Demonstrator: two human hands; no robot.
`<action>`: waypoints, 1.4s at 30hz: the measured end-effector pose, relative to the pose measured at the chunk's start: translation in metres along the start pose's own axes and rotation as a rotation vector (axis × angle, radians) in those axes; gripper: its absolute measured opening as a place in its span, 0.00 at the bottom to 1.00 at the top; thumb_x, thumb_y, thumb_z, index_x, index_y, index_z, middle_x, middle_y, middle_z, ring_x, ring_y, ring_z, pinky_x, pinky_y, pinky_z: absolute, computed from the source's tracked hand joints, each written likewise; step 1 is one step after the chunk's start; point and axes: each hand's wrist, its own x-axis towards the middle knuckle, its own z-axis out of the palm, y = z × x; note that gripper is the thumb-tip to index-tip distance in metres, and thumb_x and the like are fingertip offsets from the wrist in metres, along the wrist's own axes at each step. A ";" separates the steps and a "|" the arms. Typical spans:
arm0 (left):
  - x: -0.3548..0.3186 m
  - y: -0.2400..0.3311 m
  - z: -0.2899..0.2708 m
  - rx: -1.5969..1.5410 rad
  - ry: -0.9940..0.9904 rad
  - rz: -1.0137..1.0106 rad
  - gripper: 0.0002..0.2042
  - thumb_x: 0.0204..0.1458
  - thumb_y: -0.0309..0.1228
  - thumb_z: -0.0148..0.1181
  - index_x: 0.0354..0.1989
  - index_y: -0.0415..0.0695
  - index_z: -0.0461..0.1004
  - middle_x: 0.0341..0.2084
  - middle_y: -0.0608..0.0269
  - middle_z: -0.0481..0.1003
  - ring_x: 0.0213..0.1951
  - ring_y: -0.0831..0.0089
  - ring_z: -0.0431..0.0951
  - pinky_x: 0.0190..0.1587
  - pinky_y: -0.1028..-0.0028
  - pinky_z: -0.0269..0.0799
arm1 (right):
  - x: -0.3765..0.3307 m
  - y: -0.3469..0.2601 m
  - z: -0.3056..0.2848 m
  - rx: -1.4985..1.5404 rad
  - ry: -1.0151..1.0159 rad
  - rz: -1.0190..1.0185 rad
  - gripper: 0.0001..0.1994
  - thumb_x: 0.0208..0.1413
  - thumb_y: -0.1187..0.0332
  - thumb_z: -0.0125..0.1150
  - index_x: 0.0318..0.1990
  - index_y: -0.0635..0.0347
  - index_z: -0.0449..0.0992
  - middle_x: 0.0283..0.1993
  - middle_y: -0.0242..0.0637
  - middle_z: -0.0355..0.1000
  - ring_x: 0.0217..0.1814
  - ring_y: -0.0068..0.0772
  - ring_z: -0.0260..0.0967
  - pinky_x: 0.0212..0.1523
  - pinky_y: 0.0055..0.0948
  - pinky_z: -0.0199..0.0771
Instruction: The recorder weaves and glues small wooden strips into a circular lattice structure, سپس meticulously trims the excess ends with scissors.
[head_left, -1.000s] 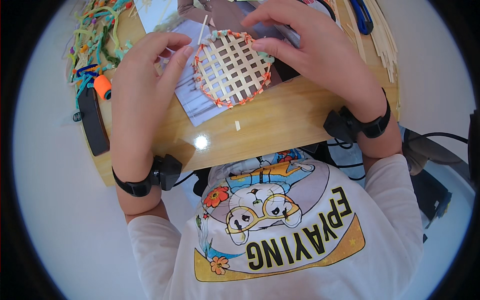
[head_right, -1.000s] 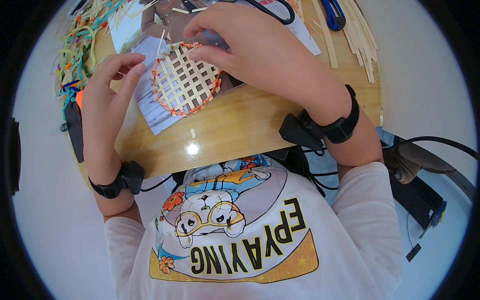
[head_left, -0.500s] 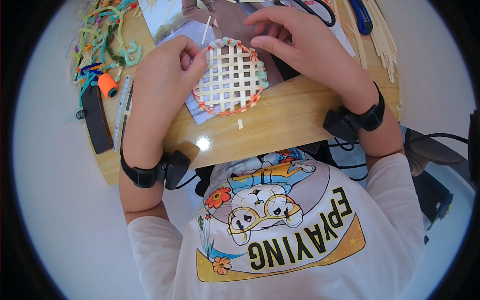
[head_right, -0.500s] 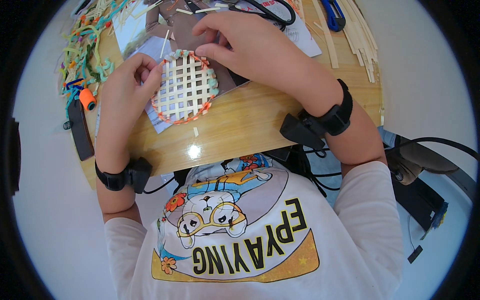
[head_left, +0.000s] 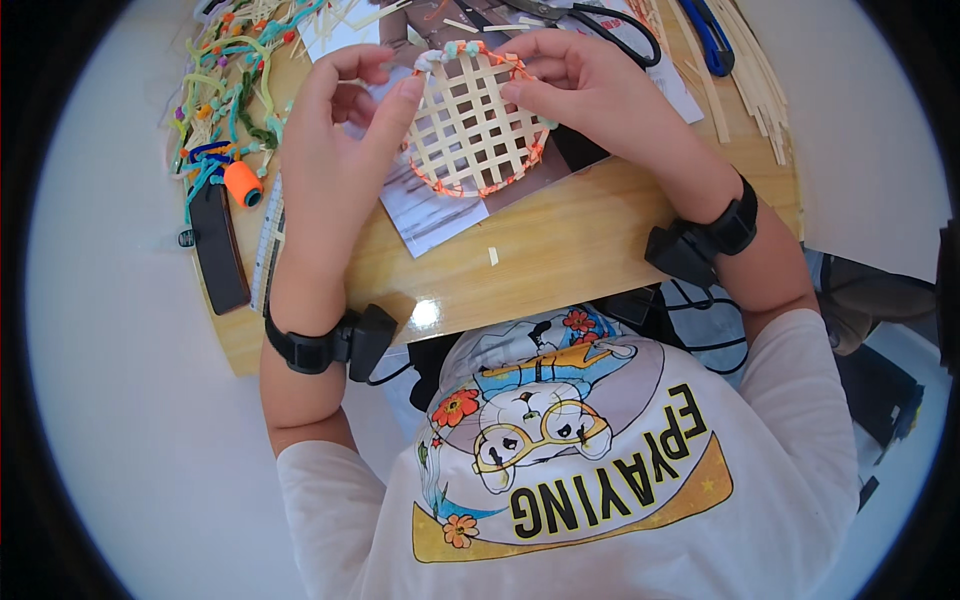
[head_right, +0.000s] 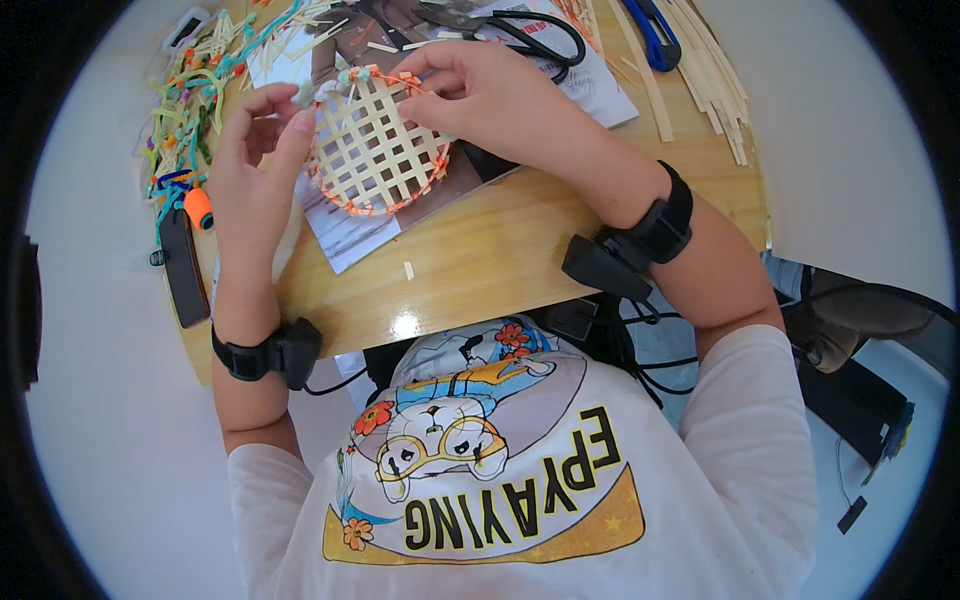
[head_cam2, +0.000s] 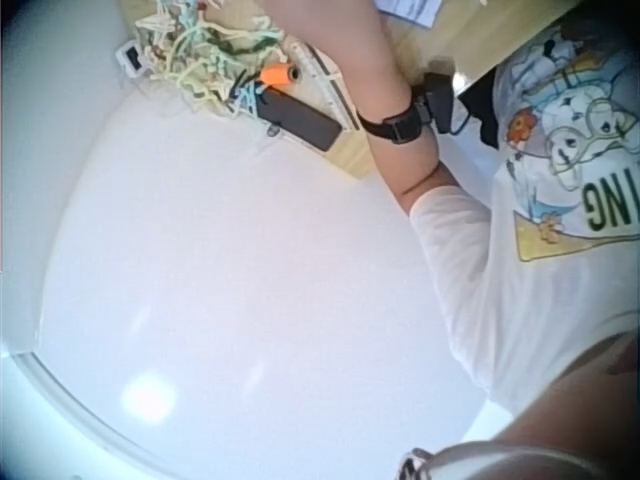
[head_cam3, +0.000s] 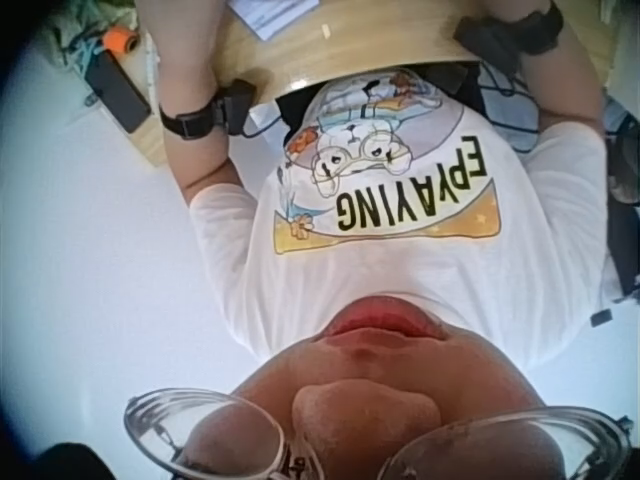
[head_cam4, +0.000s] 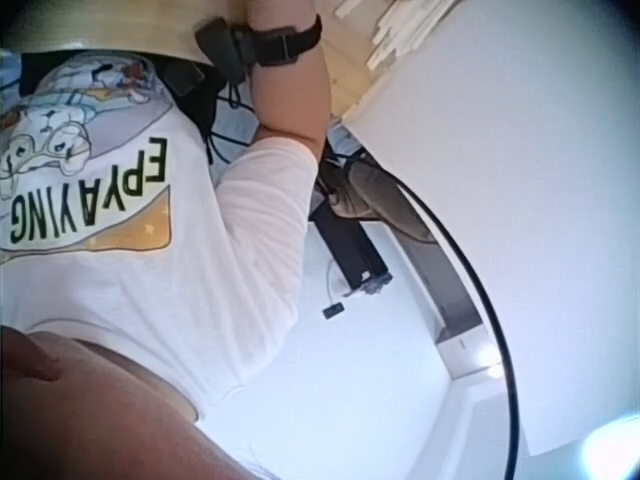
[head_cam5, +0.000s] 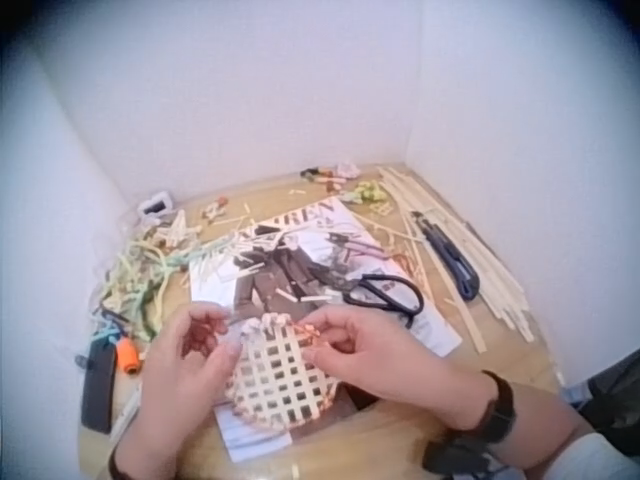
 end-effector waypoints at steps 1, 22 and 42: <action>0.000 0.000 0.001 0.002 0.001 -0.001 0.12 0.49 0.32 0.63 0.40 0.41 0.74 0.27 0.68 0.74 0.27 0.83 0.71 0.31 0.81 0.68 | 0.000 -0.002 0.002 0.002 -0.007 -0.011 0.15 0.58 0.69 0.57 0.51 0.65 0.70 0.40 0.33 0.76 0.42 0.17 0.72 0.44 0.17 0.72; 0.004 -0.024 -0.005 -0.998 -0.568 -0.477 0.21 0.56 0.35 0.58 0.55 0.36 0.67 0.46 0.58 0.75 0.45 0.73 0.77 0.48 0.73 0.74 | -0.009 -0.015 0.009 0.343 -0.075 -0.092 0.15 0.57 0.71 0.56 0.50 0.66 0.70 0.39 0.34 0.76 0.39 0.16 0.73 0.41 0.17 0.73; -0.006 0.007 -0.001 0.298 -0.377 0.124 0.17 0.43 0.28 0.66 0.43 0.42 0.75 0.39 0.63 0.73 0.40 0.72 0.71 0.45 0.74 0.67 | -0.015 -0.028 0.001 -0.625 0.219 -0.565 0.10 0.52 0.73 0.58 0.41 0.67 0.72 0.37 0.42 0.68 0.42 0.39 0.65 0.44 0.31 0.67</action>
